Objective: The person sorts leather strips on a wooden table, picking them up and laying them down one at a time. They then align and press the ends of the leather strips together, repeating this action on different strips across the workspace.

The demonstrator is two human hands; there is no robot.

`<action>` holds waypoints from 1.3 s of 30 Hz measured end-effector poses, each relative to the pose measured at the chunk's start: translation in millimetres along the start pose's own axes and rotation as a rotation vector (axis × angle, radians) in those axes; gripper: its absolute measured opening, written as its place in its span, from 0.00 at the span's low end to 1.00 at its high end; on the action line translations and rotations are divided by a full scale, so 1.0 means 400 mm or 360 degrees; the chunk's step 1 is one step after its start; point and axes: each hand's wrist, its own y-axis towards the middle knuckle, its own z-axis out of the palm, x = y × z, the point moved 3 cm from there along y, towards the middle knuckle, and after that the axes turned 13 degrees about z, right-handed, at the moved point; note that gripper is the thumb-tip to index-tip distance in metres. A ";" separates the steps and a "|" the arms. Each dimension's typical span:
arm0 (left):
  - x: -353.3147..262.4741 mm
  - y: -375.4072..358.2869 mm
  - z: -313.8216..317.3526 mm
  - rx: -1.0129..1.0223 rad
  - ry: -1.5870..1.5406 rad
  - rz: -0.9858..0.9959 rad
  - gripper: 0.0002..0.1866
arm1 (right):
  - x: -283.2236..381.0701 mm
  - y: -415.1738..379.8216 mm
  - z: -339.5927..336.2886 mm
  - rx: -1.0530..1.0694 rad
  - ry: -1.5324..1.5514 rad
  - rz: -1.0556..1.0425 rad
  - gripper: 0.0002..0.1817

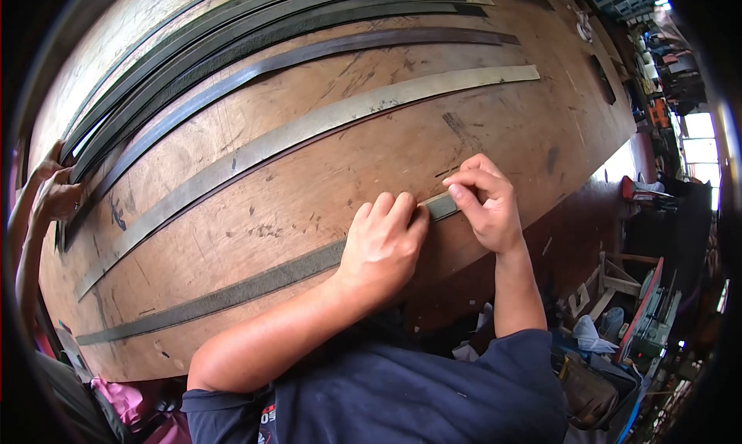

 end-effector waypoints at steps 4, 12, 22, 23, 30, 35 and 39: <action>0.001 -0.001 -0.001 0.0005 -0.0009 -0.0005 0.17 | -0.024 -0.010 -0.011 -0.0218 0.0267 0.0003 0.03; -0.003 0.003 -0.006 0.0126 -0.0014 -0.0039 0.19 | -0.019 -0.010 0.000 -0.0353 0.0240 0.0033 0.03; -0.019 0.006 -0.011 0.0424 0.0079 0.0074 0.29 | -0.018 0.003 0.003 -0.0284 0.0289 0.0193 0.03; -0.020 0.007 -0.011 0.0427 0.0083 0.0071 0.30 | -0.019 0.005 0.004 -0.0289 0.0290 0.0191 0.03; -0.015 0.028 -0.008 0.0221 -0.0046 -0.0054 0.21 | -0.018 0.009 0.009 -0.0262 0.0150 0.0098 0.02; -0.005 0.066 0.031 0.0073 0.0094 0.0042 0.08 | -0.016 0.009 0.011 -0.0253 0.0112 0.0071 0.03; -0.001 0.070 0.041 0.0034 0.0080 0.0081 0.07 | -0.019 0.006 0.008 -0.0271 0.0083 0.0057 0.02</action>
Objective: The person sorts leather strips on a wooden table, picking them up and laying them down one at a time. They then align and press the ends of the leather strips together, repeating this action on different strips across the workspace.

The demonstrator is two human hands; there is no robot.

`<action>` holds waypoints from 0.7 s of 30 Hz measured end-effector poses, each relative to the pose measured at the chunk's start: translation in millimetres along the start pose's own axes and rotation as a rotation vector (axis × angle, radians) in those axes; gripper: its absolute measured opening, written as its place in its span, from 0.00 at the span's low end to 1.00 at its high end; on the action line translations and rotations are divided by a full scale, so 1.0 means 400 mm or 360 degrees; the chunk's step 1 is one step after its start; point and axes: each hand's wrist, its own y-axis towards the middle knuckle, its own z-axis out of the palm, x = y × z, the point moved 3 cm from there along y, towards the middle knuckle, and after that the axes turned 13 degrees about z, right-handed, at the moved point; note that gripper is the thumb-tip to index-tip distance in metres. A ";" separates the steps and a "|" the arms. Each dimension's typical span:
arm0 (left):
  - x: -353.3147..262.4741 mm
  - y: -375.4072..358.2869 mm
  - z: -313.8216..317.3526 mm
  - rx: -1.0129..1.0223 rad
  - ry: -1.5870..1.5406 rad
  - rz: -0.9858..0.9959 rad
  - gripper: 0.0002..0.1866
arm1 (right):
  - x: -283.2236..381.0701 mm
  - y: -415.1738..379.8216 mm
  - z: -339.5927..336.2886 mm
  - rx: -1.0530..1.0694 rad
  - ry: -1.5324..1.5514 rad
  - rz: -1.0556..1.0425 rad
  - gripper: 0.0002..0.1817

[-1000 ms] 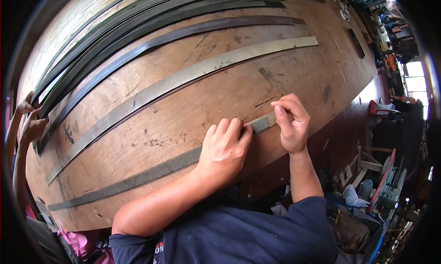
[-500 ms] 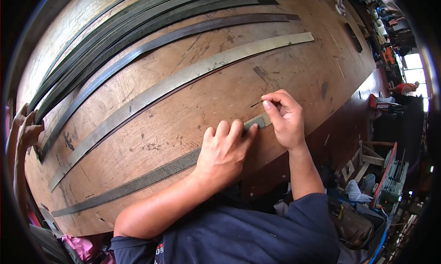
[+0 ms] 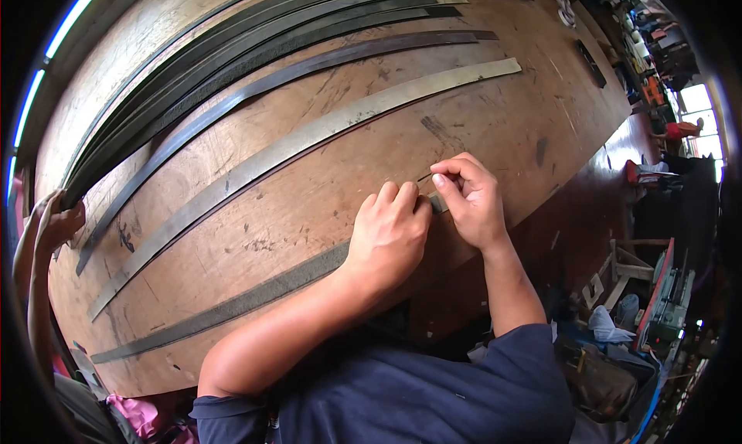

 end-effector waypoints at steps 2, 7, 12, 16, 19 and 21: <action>-0.003 -0.004 0.006 0.0003 0.0036 0.0018 0.07 | -0.001 0.000 -0.001 0.0009 0.0005 0.0000 0.02; -0.009 -0.008 0.012 0.0026 0.0113 0.0066 0.07 | -0.005 0.001 -0.004 0.0000 0.0021 0.0045 0.02; -0.013 -0.005 0.009 0.0044 0.0041 0.0013 0.05 | 0.000 0.001 -0.008 -0.0016 -0.0041 0.0050 0.02; -0.008 -0.002 0.010 0.0051 -0.0022 -0.0026 0.04 | -0.012 0.004 -0.004 -0.0032 0.0079 0.0026 0.02; -0.008 -0.001 0.008 0.0027 -0.0015 -0.0022 0.04 | -0.033 0.000 -0.030 0.0108 0.0448 0.0476 0.04; -0.007 -0.003 0.010 0.0033 -0.0034 -0.0028 0.03 | -0.049 0.000 -0.039 0.0089 0.0770 0.0417 0.05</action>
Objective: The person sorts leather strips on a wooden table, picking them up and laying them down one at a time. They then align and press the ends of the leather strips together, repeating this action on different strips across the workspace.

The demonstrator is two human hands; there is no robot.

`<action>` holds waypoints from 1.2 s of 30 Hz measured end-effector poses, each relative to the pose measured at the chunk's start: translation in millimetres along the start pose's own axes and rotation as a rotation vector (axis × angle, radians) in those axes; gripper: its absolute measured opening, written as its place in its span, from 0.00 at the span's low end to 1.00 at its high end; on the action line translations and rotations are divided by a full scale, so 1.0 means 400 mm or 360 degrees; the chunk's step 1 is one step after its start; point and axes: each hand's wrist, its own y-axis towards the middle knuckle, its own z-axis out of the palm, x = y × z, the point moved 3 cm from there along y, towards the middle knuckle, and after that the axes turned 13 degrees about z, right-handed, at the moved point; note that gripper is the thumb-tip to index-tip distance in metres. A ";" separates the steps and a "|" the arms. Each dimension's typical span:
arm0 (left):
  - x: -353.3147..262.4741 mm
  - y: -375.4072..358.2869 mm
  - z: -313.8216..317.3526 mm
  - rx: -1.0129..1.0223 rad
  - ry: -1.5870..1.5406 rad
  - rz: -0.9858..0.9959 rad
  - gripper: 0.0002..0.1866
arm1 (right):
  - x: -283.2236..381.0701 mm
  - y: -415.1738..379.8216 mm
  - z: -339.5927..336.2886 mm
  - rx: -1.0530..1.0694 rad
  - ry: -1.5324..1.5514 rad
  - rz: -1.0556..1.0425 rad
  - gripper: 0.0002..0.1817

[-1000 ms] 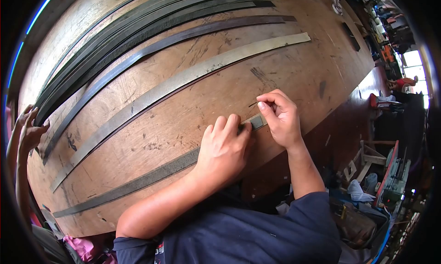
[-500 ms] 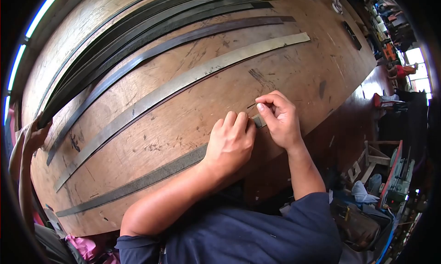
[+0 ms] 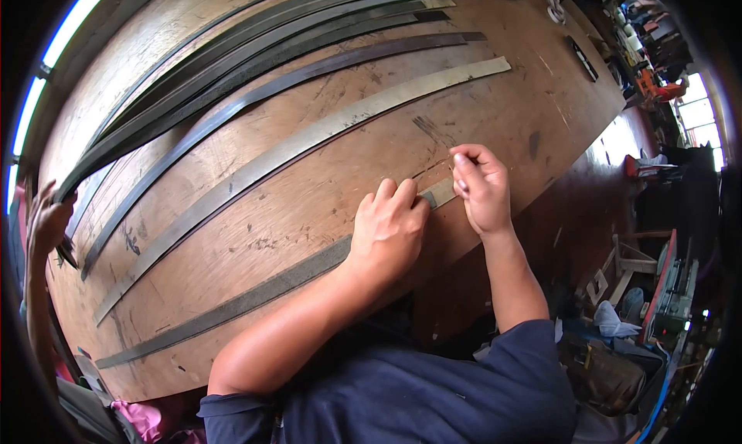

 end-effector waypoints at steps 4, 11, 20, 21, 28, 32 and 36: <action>-0.002 -0.008 0.007 -0.0079 0.0071 0.0026 0.02 | -0.017 0.015 -0.038 -0.0196 0.0239 -0.0362 0.07; 0.000 -0.040 0.021 -0.0301 0.0170 0.0127 0.10 | 0.042 -0.143 0.075 0.0106 -0.1736 -0.0863 0.18; -0.049 -0.373 -0.175 0.0193 0.0219 -0.0085 0.41 | -0.061 -0.173 0.050 -0.0427 -0.2583 -0.0800 0.31; -0.048 -0.411 -0.204 0.0173 0.0201 -0.0157 0.43 | -0.070 -0.179 0.078 -0.0534 -0.2592 -0.0818 0.33; -0.028 -0.558 -0.285 0.0162 0.0363 -0.0667 0.43 | -0.094 -0.269 0.321 0.0219 -0.2489 -0.0812 0.46; 0.006 -0.714 -0.395 0.0071 0.0422 -0.0945 0.42 | -0.105 -0.228 0.210 0.0004 -0.2572 -0.0708 0.44; 0.083 -0.937 -0.577 0.0284 0.0800 -0.1639 0.41 | -0.109 -0.133 0.019 -0.0336 -0.2639 -0.0499 0.39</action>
